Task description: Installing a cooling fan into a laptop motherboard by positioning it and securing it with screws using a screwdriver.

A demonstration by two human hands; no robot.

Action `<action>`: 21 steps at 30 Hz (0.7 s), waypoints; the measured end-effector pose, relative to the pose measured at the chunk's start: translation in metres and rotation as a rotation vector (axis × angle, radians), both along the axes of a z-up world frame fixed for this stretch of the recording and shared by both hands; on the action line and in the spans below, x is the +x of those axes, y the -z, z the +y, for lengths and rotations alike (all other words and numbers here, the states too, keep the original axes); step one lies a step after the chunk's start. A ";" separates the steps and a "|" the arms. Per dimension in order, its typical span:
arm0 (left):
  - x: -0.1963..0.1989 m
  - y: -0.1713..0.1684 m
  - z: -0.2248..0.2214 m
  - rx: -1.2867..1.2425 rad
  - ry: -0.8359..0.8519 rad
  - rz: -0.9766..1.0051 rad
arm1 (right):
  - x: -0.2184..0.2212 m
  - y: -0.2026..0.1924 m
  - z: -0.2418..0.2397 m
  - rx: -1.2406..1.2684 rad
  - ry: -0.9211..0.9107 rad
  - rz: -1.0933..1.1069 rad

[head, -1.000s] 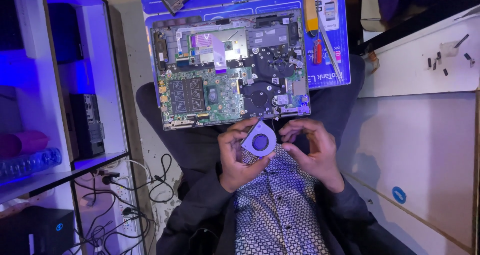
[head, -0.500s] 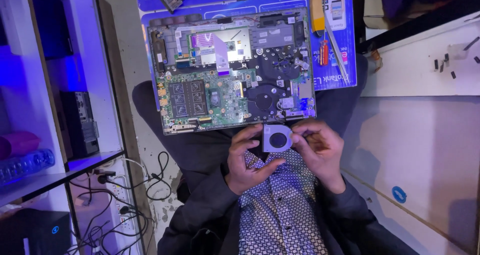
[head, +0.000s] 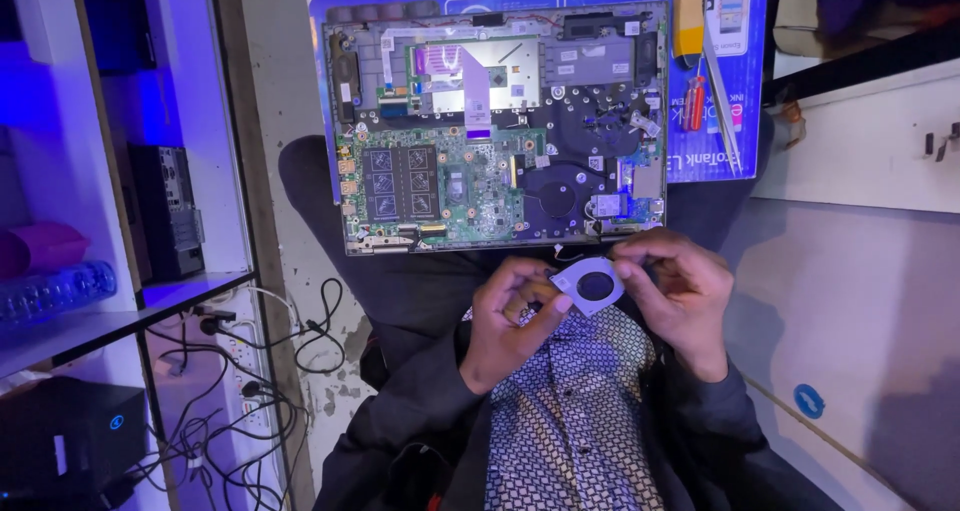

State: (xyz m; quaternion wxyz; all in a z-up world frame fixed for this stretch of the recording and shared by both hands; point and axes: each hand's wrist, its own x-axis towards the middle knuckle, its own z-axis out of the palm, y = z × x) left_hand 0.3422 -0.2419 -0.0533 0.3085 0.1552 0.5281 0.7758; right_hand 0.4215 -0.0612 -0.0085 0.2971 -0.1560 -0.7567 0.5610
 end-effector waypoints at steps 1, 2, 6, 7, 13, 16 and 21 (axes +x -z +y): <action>-0.001 -0.002 0.000 -0.002 -0.003 -0.001 | -0.001 -0.001 -0.001 -0.002 -0.003 -0.001; -0.001 -0.005 0.001 -0.017 -0.015 -0.028 | -0.002 -0.002 -0.002 -0.011 0.004 -0.008; 0.000 -0.008 0.005 0.001 -0.054 -0.140 | -0.007 -0.009 -0.005 0.026 0.011 -0.016; 0.002 -0.006 0.006 0.003 -0.053 -0.141 | -0.012 -0.016 -0.006 0.028 0.012 -0.016; 0.006 -0.010 0.009 0.049 -0.158 -0.266 | -0.020 -0.030 -0.007 0.259 -0.078 0.007; 0.006 -0.011 0.011 0.028 -0.180 -0.252 | -0.020 -0.029 -0.006 0.291 -0.088 0.010; 0.006 -0.012 0.013 0.038 -0.206 -0.296 | -0.027 -0.037 -0.003 0.406 -0.094 0.022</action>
